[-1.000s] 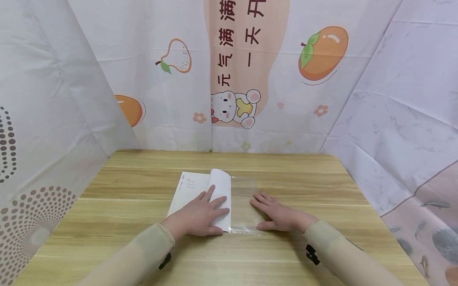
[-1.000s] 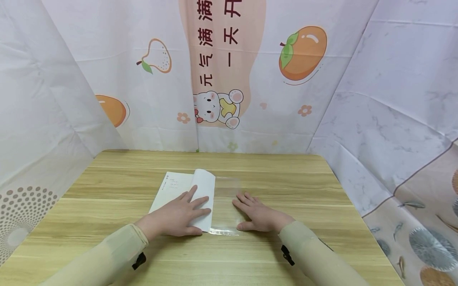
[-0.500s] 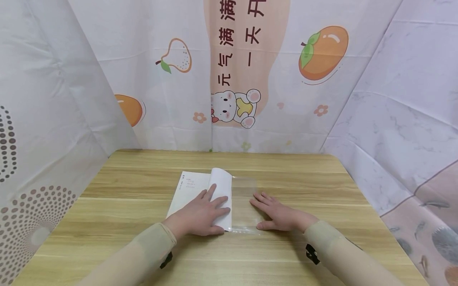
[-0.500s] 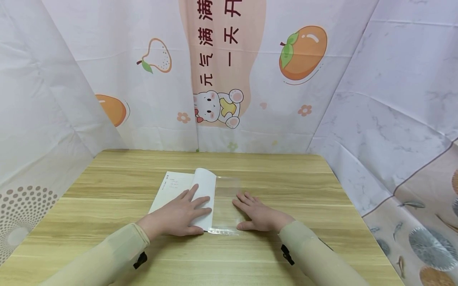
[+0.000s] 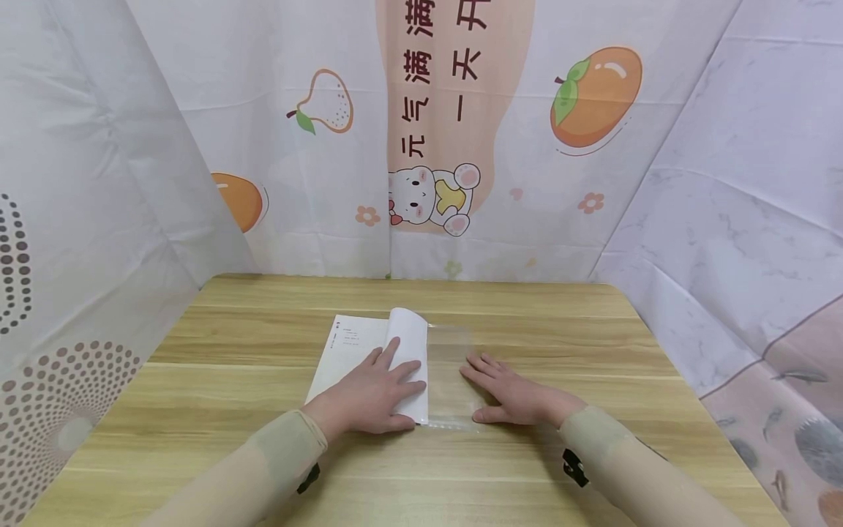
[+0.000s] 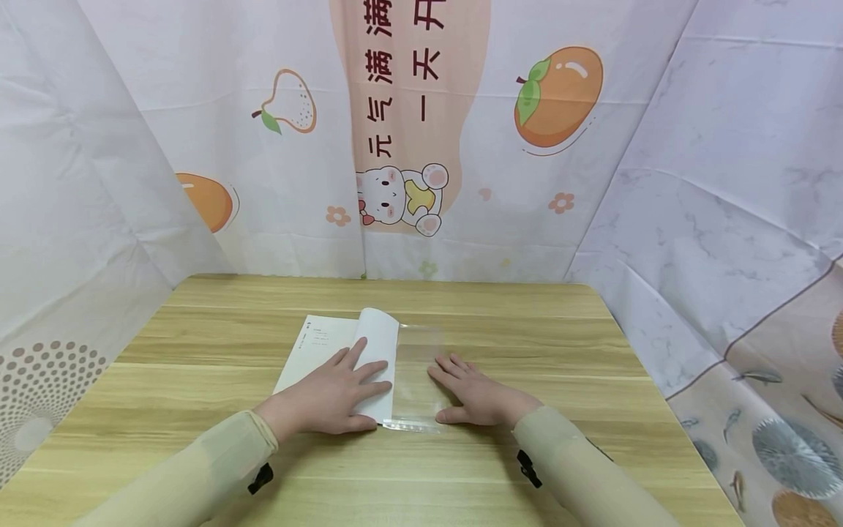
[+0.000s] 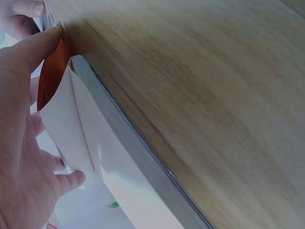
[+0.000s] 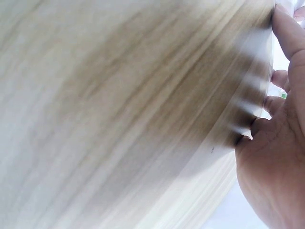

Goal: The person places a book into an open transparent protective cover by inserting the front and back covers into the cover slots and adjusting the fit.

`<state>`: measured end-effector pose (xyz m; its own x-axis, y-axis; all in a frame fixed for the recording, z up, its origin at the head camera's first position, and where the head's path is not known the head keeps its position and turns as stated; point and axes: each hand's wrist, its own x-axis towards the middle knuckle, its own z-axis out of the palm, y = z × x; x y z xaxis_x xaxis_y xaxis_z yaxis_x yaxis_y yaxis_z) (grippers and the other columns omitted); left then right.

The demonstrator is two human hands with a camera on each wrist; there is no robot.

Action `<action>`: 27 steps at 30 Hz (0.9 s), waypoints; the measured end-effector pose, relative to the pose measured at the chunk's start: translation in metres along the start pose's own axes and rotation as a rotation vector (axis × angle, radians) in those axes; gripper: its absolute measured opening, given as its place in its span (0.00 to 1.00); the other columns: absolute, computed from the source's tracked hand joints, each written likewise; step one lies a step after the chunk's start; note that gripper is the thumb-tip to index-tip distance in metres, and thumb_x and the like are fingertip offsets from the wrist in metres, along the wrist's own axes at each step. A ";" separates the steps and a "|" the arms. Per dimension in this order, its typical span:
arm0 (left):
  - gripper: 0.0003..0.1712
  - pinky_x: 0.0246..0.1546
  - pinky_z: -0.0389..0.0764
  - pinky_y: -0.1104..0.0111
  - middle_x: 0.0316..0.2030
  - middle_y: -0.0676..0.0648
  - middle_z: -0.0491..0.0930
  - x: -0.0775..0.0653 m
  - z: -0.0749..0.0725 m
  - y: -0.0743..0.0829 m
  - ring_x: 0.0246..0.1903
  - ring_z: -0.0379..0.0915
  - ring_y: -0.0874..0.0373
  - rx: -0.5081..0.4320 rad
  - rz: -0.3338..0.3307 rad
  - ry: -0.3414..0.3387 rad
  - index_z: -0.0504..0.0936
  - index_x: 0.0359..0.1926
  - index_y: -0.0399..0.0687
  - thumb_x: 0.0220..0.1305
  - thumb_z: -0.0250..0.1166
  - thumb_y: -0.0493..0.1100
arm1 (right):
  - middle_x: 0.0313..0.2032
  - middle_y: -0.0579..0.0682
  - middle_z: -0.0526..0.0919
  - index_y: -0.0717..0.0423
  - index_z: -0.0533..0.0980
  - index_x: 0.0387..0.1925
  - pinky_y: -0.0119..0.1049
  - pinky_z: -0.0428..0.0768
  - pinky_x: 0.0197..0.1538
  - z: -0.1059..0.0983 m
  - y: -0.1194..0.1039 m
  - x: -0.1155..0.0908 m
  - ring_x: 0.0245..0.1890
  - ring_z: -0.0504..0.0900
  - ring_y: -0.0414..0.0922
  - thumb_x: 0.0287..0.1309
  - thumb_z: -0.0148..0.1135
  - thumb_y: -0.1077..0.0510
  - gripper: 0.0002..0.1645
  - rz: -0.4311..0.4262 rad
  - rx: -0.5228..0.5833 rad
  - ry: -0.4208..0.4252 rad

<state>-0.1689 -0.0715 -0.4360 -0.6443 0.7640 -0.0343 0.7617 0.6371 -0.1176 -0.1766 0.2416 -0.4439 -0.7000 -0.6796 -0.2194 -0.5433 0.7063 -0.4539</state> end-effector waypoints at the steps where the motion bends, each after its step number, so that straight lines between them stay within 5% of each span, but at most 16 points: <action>1: 0.37 0.68 0.65 0.41 0.73 0.50 0.66 0.000 0.000 0.001 0.75 0.48 0.27 0.001 -0.003 -0.001 0.76 0.69 0.64 0.67 0.57 0.74 | 0.80 0.63 0.44 0.58 0.51 0.80 0.67 0.46 0.76 0.000 0.000 0.000 0.79 0.40 0.67 0.70 0.61 0.40 0.50 0.001 -0.001 -0.001; 27: 0.38 0.68 0.64 0.39 0.70 0.50 0.69 0.010 0.000 0.006 0.74 0.50 0.27 0.051 -0.021 0.004 0.77 0.65 0.59 0.65 0.56 0.75 | 0.80 0.64 0.43 0.60 0.51 0.80 0.67 0.46 0.75 -0.001 0.000 -0.002 0.79 0.40 0.68 0.71 0.60 0.40 0.50 -0.008 -0.001 0.007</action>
<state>-0.1704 -0.0602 -0.4373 -0.6601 0.7507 -0.0277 0.7433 0.6474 -0.1686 -0.1760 0.2432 -0.4425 -0.6991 -0.6835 -0.2101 -0.5492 0.7014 -0.4543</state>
